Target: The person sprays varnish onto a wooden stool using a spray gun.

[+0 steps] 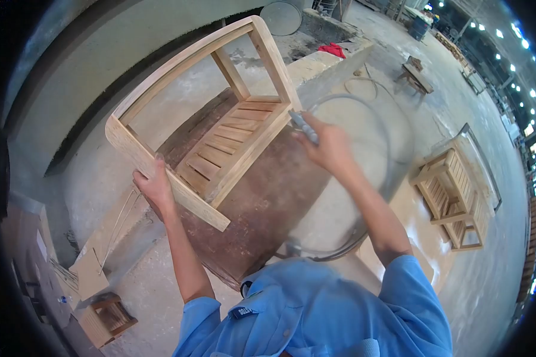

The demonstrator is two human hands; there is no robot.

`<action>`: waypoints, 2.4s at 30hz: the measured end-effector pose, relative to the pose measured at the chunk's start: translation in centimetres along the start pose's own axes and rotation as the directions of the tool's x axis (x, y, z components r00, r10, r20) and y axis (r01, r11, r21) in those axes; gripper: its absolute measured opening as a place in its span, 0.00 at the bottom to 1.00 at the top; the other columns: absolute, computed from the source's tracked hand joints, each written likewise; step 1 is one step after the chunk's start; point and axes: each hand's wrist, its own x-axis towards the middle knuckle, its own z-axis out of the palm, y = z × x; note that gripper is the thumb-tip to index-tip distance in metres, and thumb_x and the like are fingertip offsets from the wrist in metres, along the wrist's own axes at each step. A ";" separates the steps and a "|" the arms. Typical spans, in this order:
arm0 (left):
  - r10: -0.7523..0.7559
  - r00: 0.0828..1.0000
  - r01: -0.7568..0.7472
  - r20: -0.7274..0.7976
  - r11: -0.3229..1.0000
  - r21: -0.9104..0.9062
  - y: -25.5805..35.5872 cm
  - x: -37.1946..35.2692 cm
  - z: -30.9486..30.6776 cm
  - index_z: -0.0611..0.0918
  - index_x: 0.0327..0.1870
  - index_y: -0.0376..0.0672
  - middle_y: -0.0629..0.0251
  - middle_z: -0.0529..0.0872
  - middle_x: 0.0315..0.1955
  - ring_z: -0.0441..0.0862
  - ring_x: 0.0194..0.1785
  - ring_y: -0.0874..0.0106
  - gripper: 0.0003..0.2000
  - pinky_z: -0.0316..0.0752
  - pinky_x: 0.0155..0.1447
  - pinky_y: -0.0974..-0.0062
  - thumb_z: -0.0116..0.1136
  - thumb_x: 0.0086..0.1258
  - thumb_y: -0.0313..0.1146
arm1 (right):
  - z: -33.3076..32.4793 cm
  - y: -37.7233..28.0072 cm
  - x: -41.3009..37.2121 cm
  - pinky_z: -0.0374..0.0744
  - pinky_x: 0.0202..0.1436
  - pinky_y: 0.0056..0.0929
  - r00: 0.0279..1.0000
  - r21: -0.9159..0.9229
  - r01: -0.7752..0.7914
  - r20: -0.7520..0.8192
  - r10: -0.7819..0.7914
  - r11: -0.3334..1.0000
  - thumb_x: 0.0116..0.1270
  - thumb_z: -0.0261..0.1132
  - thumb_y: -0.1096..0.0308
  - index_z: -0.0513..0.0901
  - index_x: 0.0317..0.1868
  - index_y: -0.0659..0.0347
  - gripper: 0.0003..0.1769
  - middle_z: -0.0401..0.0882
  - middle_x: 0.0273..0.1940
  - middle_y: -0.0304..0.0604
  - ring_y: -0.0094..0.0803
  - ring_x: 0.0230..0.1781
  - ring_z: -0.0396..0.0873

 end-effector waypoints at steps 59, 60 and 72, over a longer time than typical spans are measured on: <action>0.296 0.279 -0.960 0.913 0.102 0.260 15.2 20.2 6.1 0.73 0.65 0.36 0.39 0.80 0.53 0.77 0.60 0.46 0.29 0.72 0.61 0.57 0.49 0.75 0.53 | 11.1 -4.0 -9.3 0.77 0.57 0.29 0.969 0.987 -0.158 0.158 -0.192 0.013 0.62 0.71 0.68 0.80 0.61 0.60 0.25 0.85 0.50 0.46 0.33 0.50 0.82; 0.101 0.290 -0.956 0.952 0.063 0.285 17.0 19.5 8.4 0.77 0.62 0.37 0.40 0.85 0.46 0.82 0.54 0.47 0.28 0.75 0.57 0.57 0.47 0.76 0.54 | 10.8 -4.3 -8.1 0.77 0.48 0.27 0.974 0.995 -0.101 0.103 -0.204 0.022 0.62 0.71 0.67 0.81 0.61 0.60 0.25 0.86 0.45 0.43 0.30 0.44 0.82; 0.035 0.276 -0.957 0.961 0.099 0.271 17.8 22.9 13.7 0.82 0.56 0.39 0.39 0.86 0.41 0.83 0.53 0.46 0.30 0.76 0.55 0.58 0.46 0.74 0.60 | 9.0 -6.0 0.8 0.73 0.30 0.28 0.959 0.983 0.112 -0.069 -0.275 0.144 0.59 0.74 0.58 0.83 0.57 0.62 0.27 0.84 0.30 0.45 0.29 0.24 0.79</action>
